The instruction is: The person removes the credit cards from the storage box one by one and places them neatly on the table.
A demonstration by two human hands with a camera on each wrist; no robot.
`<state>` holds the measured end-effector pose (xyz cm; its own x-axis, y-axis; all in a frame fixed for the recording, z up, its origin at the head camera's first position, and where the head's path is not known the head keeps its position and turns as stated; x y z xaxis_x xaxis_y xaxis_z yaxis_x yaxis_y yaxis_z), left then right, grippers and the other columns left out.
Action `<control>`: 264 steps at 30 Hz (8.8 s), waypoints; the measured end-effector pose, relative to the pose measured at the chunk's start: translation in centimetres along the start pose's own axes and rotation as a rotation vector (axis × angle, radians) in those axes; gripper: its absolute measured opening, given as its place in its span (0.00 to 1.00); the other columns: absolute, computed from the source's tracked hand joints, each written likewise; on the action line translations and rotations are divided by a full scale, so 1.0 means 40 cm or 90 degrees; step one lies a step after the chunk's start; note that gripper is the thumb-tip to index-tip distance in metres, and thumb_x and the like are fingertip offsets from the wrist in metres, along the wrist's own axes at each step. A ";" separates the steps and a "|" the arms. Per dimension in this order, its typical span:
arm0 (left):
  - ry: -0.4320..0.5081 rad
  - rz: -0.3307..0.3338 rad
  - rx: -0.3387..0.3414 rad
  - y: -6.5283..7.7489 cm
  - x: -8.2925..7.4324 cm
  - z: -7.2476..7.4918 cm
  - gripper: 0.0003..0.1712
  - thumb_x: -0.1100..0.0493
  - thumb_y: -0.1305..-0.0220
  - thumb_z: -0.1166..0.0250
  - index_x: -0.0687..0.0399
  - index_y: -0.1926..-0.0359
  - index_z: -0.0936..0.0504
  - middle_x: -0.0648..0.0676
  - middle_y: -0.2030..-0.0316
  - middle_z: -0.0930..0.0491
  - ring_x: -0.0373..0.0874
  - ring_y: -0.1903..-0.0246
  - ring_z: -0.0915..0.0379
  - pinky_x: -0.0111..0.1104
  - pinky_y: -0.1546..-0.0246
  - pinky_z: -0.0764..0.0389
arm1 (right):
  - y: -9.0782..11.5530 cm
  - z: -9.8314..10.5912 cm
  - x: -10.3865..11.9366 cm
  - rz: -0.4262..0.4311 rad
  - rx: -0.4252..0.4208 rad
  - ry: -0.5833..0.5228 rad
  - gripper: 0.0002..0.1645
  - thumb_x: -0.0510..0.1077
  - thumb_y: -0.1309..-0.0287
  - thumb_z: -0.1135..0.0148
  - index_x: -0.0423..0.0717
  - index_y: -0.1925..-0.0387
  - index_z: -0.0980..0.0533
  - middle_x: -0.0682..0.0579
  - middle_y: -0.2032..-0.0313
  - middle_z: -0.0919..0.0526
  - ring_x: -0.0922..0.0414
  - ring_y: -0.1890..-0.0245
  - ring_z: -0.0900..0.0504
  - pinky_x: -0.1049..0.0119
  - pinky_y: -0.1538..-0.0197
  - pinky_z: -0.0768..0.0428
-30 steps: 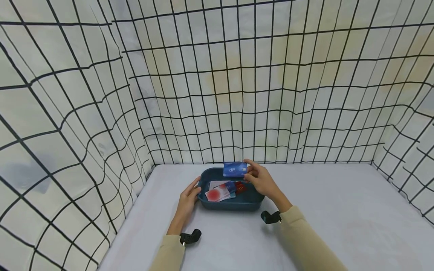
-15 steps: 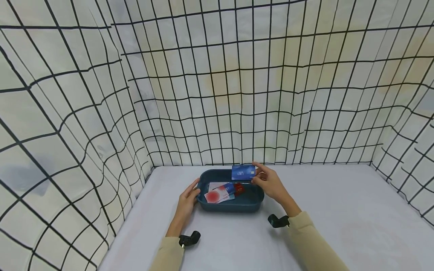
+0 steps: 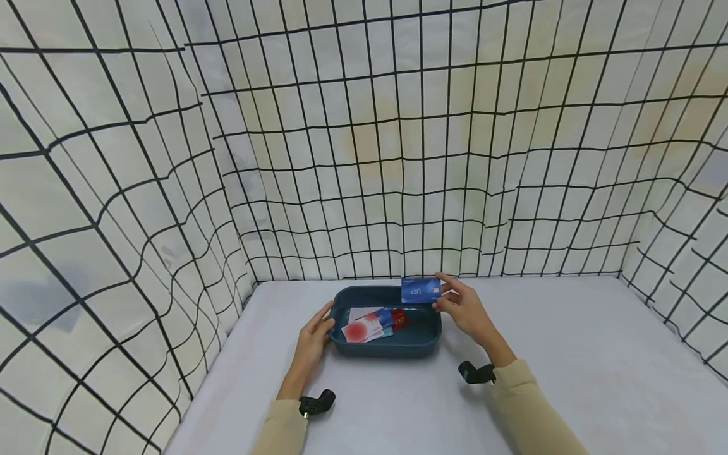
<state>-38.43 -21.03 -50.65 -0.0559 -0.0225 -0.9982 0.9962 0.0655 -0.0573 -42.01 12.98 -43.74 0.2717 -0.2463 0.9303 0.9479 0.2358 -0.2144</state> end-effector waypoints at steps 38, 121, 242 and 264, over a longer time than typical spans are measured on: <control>-0.001 0.001 0.010 -0.002 0.001 0.001 0.27 0.55 0.20 0.47 0.42 0.24 0.33 0.57 0.24 0.36 0.53 0.25 0.37 0.41 0.30 0.32 | 0.016 0.178 -0.086 -0.085 -0.130 -0.012 0.38 0.30 0.31 0.52 0.46 0.22 0.41 0.35 0.45 0.29 0.65 0.62 0.20 0.77 0.55 0.17; 0.000 0.002 0.003 -0.003 0.008 0.003 0.27 0.55 0.21 0.47 0.42 0.25 0.32 0.57 0.24 0.35 0.52 0.26 0.36 0.40 0.30 0.29 | 0.036 0.234 -0.257 -0.214 -0.091 0.180 0.42 0.38 0.38 0.38 0.32 0.26 0.40 0.37 0.51 0.26 0.52 0.59 0.22 0.66 0.59 0.25; -0.003 0.001 -0.011 0.002 0.000 0.000 0.27 0.55 0.21 0.46 0.43 0.25 0.32 0.59 0.25 0.33 0.54 0.28 0.32 0.40 0.32 0.29 | -0.057 0.248 -0.266 -0.213 0.046 0.339 0.37 0.38 0.34 0.41 0.34 0.27 0.39 0.27 0.41 0.31 0.34 0.44 0.30 0.35 0.35 0.32; 0.012 0.002 -0.013 -0.004 0.011 0.004 0.27 0.57 0.22 0.44 0.43 0.26 0.30 0.58 0.27 0.31 0.53 0.29 0.32 0.34 0.37 0.23 | -0.012 0.270 -0.275 -0.224 -0.162 0.152 0.34 0.41 0.28 0.46 0.39 0.24 0.40 0.34 0.42 0.28 0.42 0.45 0.26 0.61 0.51 0.26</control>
<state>-38.62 -21.20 -51.06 -0.0542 -0.0029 -0.9985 0.9948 0.0865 -0.0542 -47.26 25.74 -50.65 -0.0691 -0.4848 0.8719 0.9916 -0.1295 0.0066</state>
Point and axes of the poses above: each hand's wrist, its own y-axis away from the middle knuckle, its own z-axis out of the back of the hand, x = y × z, the point moved 8 cm from there along -y, towards the middle knuckle
